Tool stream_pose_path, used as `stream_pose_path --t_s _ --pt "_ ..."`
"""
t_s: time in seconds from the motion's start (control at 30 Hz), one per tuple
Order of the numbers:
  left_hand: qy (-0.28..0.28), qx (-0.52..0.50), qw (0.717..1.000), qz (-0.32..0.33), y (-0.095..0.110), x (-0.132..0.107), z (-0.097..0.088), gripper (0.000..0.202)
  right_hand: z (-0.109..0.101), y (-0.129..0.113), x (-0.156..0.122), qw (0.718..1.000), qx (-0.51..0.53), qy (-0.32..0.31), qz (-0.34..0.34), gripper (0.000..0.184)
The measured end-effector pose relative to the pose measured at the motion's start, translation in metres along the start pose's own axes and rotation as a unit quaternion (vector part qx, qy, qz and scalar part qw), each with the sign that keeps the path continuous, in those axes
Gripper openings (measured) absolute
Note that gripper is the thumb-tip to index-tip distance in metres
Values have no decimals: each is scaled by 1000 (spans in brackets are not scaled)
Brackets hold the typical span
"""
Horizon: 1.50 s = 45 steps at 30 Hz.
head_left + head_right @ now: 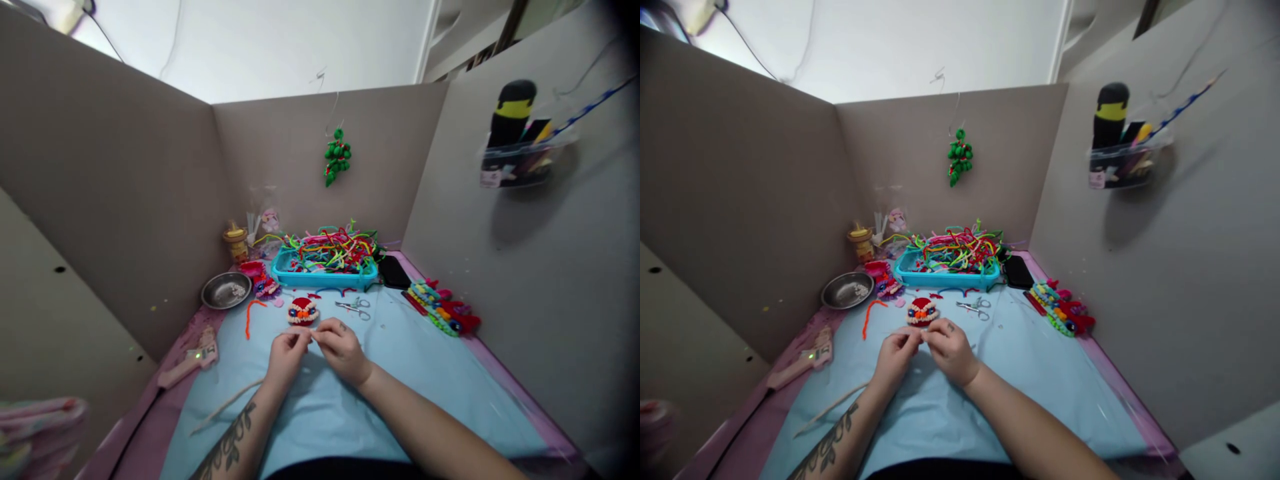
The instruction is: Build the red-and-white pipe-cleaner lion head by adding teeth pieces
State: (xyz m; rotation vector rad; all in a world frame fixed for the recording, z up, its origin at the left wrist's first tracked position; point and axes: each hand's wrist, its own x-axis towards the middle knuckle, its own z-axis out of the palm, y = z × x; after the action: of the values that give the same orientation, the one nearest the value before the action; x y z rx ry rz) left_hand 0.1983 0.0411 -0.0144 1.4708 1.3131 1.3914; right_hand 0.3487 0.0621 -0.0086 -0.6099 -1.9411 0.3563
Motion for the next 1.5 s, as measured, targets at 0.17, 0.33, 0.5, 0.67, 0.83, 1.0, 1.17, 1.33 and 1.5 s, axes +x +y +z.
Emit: stream_pose_path --t_s 0.17,0.33,0.5,0.67,0.83,1.0,1.17,1.33,1.5 --pt "13 39 997 61 1 -2 -1 26 -1 -2 2 997 51 18 46 13" --pt "21 117 982 148 0 -2 -4 18 -5 -6 9 990 95 8 103 9" --pt "2 158 952 262 -3 -2 -8 15 -8 -5 13 983 117 -15 141 12" --pt "-7 173 940 295 -2 -3 -8 16 -10 -2 10 990 88 -33 103 11" --pt "-17 188 936 298 -4 -5 -7 16 -12 -3 10 987 99 -40 117 11" --pt "-37 182 928 322 -4 -8 -9 18 -15 5 11 951 194 -96 223 16" --pt "-45 187 928 320 -1 -10 -9 18 -18 10 10 893 305 -142 300 24" --pt "-41 195 929 311 5 -11 -10 20 -18 9 10 894 283 -154 311 27" --pt "-32 192 932 306 4 -11 -9 18 -20 3 12 944 182 -157 225 19"
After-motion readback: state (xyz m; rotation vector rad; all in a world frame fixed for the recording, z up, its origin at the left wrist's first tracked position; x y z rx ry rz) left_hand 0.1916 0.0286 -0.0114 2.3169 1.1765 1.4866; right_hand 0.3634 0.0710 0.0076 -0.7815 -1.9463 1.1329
